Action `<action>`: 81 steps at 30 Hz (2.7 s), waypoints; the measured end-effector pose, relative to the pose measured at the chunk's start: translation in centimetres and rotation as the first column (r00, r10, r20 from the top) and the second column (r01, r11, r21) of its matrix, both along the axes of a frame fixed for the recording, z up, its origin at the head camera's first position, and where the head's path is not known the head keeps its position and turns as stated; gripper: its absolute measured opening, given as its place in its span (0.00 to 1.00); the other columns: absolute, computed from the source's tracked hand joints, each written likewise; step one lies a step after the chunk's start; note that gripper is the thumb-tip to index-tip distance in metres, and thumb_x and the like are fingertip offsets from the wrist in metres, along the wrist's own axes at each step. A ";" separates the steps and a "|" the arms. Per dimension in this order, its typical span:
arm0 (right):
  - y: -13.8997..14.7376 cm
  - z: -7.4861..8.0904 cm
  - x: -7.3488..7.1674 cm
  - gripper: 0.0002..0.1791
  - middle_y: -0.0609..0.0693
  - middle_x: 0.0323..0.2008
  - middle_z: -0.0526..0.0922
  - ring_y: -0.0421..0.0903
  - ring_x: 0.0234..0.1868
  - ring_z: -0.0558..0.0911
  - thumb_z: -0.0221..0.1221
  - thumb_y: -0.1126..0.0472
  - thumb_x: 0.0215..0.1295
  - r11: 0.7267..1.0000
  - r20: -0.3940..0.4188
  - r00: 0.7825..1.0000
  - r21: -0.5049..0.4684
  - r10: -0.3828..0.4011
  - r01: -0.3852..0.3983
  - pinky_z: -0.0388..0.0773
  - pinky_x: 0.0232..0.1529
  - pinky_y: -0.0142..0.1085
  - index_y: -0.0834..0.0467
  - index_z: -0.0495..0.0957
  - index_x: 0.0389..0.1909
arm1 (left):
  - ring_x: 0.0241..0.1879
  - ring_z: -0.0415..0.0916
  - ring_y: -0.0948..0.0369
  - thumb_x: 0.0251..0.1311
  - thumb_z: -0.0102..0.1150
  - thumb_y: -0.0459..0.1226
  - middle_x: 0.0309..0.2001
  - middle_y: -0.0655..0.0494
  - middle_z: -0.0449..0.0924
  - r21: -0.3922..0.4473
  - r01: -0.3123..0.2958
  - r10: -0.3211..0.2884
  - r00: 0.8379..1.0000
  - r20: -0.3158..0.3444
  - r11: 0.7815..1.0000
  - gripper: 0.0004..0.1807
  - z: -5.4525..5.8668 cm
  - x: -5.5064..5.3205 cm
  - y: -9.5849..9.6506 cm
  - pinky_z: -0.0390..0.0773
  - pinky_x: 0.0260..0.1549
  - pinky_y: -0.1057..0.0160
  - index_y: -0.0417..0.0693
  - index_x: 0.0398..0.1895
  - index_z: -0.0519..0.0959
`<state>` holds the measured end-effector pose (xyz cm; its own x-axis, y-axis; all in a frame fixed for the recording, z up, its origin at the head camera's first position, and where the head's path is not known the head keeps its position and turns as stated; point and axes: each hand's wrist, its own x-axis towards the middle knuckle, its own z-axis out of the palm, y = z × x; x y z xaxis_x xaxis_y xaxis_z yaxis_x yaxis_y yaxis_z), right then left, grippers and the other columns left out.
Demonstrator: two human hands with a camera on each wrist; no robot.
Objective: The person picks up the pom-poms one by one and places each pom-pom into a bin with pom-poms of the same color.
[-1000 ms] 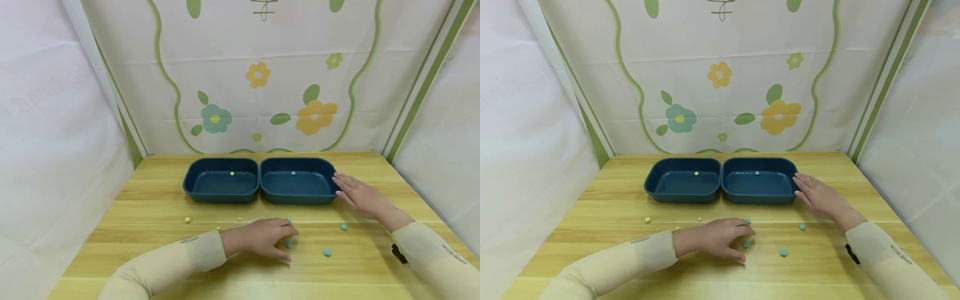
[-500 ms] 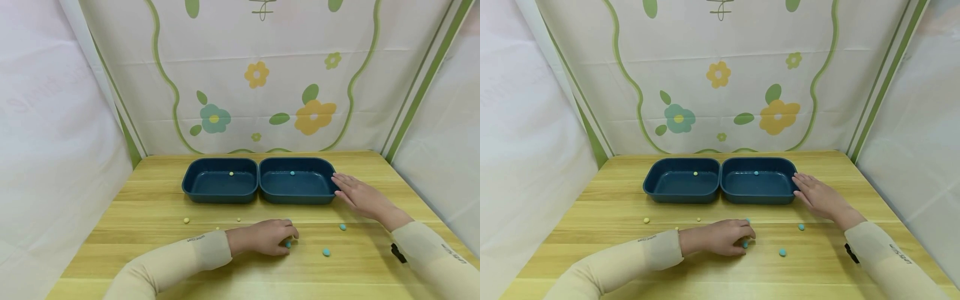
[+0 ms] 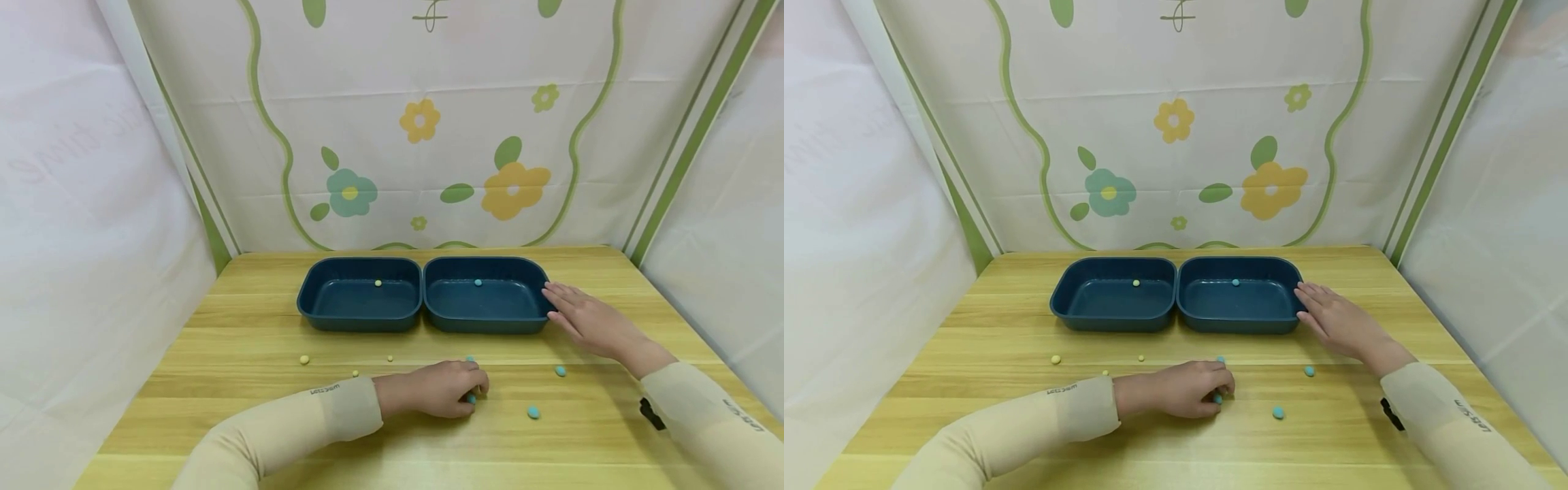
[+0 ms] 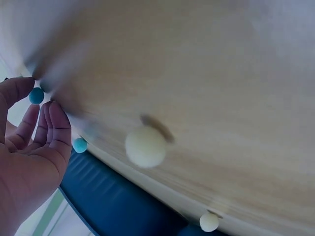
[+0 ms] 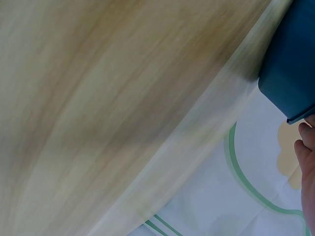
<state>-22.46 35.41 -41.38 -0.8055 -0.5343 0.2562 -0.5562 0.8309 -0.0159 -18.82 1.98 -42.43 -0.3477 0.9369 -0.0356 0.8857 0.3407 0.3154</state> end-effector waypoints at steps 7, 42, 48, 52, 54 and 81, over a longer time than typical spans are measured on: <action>0.0 0.0 -0.1 0.28 0.69 0.66 0.64 0.67 0.66 0.64 0.49 0.54 0.76 1.000 -0.001 1.000 0.002 0.000 0.000 0.59 0.67 0.53 0.70 0.64 0.67 | 0.30 0.66 0.75 0.61 0.62 0.33 0.35 0.65 0.70 0.048 -0.075 0.070 0.992 0.102 0.996 0.10 -0.3 0.1 -0.1 0.66 0.44 0.80 0.49 0.44 0.76; 0.1 0.1 -0.1 0.28 0.70 0.66 0.65 0.67 0.65 0.64 0.50 0.54 0.76 1.000 0.001 1.000 -0.020 0.004 -0.004 0.58 0.67 0.52 0.71 0.65 0.67 | 0.29 0.70 0.75 0.55 0.64 0.27 0.30 0.66 0.74 0.145 -0.248 0.179 0.909 0.377 0.958 0.10 -0.1 0.2 -0.4 0.73 0.32 0.78 0.47 0.38 0.78; 0.0 0.2 0.0 0.28 0.70 0.66 0.64 0.67 0.66 0.64 0.49 0.54 0.76 1.000 0.011 1.000 -0.020 -0.002 0.002 0.57 0.68 0.52 0.70 0.64 0.67 | 0.29 0.70 0.75 0.55 0.65 0.27 0.30 0.66 0.74 0.180 -0.260 0.171 0.900 0.402 0.948 0.10 0.3 0.1 -0.4 0.74 0.32 0.78 0.45 0.39 0.78; 0.0 0.2 -0.1 0.28 0.70 0.66 0.64 0.67 0.65 0.64 0.50 0.54 0.76 1.000 0.011 1.000 -0.018 -0.002 0.002 0.57 0.67 0.52 0.71 0.64 0.67 | 0.30 0.71 0.74 0.56 0.66 0.27 0.31 0.65 0.75 0.203 -0.267 0.158 0.887 0.433 0.942 0.10 0.6 0.0 -0.5 0.75 0.33 0.78 0.42 0.40 0.78; 0.0 0.1 -0.1 0.28 0.70 0.66 0.64 0.67 0.65 0.64 0.49 0.54 0.76 1.000 0.012 1.000 -0.016 -0.003 0.003 0.58 0.67 0.52 0.70 0.64 0.67 | 0.30 0.71 0.74 0.56 0.66 0.28 0.31 0.65 0.74 0.215 -0.275 0.155 0.880 0.450 0.937 0.10 0.9 -0.1 -0.6 0.75 0.34 0.77 0.42 0.40 0.78; 0.1 0.2 0.1 0.28 0.69 0.66 0.65 0.67 0.66 0.64 0.52 0.56 0.74 1.000 -0.020 1.000 -0.002 0.023 -0.023 0.57 0.68 0.51 0.71 0.66 0.66 | 0.31 0.73 0.65 0.57 0.66 0.27 0.33 0.54 0.76 0.412 -0.478 0.160 0.781 0.604 0.775 0.10 3.6 -2.7 -1.1 0.78 0.34 0.71 0.37 0.42 0.78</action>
